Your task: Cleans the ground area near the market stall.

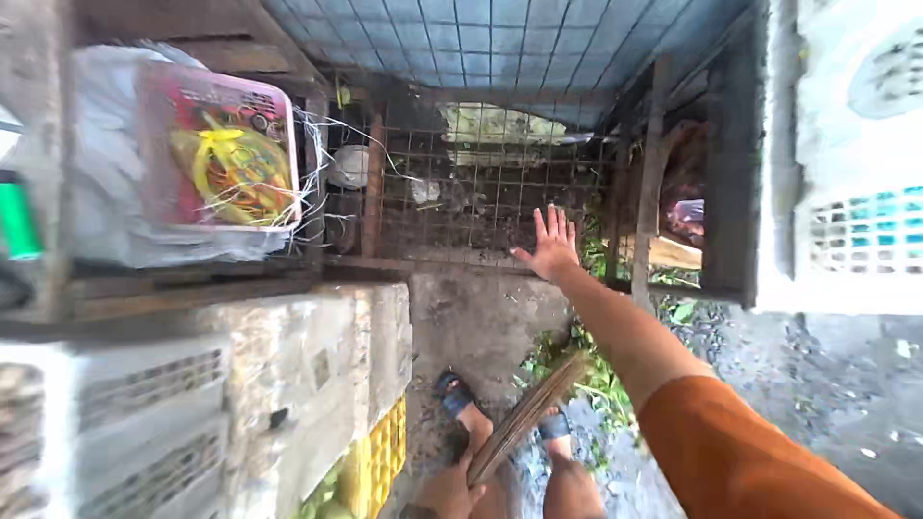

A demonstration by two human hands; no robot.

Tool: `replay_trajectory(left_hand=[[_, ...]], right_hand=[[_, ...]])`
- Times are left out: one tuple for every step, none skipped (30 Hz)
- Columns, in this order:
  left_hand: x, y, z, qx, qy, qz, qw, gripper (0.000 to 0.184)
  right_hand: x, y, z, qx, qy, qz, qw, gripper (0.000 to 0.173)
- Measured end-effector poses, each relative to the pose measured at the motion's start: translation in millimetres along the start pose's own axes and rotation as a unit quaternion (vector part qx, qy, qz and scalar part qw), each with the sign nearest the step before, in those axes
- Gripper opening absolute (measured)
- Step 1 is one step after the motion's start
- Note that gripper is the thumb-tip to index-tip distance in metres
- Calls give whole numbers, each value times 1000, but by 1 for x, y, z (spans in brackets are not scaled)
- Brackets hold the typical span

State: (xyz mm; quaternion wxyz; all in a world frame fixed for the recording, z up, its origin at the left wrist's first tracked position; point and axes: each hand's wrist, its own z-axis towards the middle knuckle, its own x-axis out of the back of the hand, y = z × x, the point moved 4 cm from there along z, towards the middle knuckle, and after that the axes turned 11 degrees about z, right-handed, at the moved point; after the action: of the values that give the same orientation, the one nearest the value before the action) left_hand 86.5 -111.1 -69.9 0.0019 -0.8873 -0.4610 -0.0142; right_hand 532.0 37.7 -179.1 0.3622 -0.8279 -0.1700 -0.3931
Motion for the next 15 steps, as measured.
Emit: replay_trajectory(left_hand=[[-11,-3,-30,9,-1,-3,1000,81],[-18,-5,-60,15,1,2,1000,83],[-24,-6,-88,20,17,23,999,85],[-25,-5,-113,24,31,48,998,90],[-23,-6,-133,29,40,62,997,97],[-21,-9,-147,30,51,60,996,105],[-20,-15,-158,31,60,43,997,111],[-21,-20,-170,32,61,14,998,110],[-17,-26,-177,30,55,-26,998,104],[-8,-33,-181,22,38,-78,996,95],[2,-40,-185,10,13,-145,989,88],[12,-47,-190,-4,-17,-221,975,83],[18,-52,-198,-13,-38,-285,958,78],[30,-53,-204,-20,-33,-336,941,72],[46,-51,-210,-23,-8,-374,927,64]], right_hand=[[5,5,-30,24,1,17,1000,110],[6,13,-71,50,13,40,998,108],[7,25,-117,47,6,63,997,104],[6,39,-165,16,-24,91,995,98],[5,53,-213,-38,-66,125,989,92],[4,69,-261,-110,-116,163,973,87],[1,89,-315,-193,-165,199,946,82],[-2,111,-376,-275,-206,224,912,75],[0,129,-431,-339,-230,233,882,66],[6,139,-477,-387,-241,246,855,59],[13,142,-511,-423,-229,275,833,54],[19,144,-536,-453,-206,316,808,52],[24,142,-557,-477,-189,353,783,51],[34,134,-565,-490,-176,385,762,51],[46,118,-564,-487,-165,410,754,50]])
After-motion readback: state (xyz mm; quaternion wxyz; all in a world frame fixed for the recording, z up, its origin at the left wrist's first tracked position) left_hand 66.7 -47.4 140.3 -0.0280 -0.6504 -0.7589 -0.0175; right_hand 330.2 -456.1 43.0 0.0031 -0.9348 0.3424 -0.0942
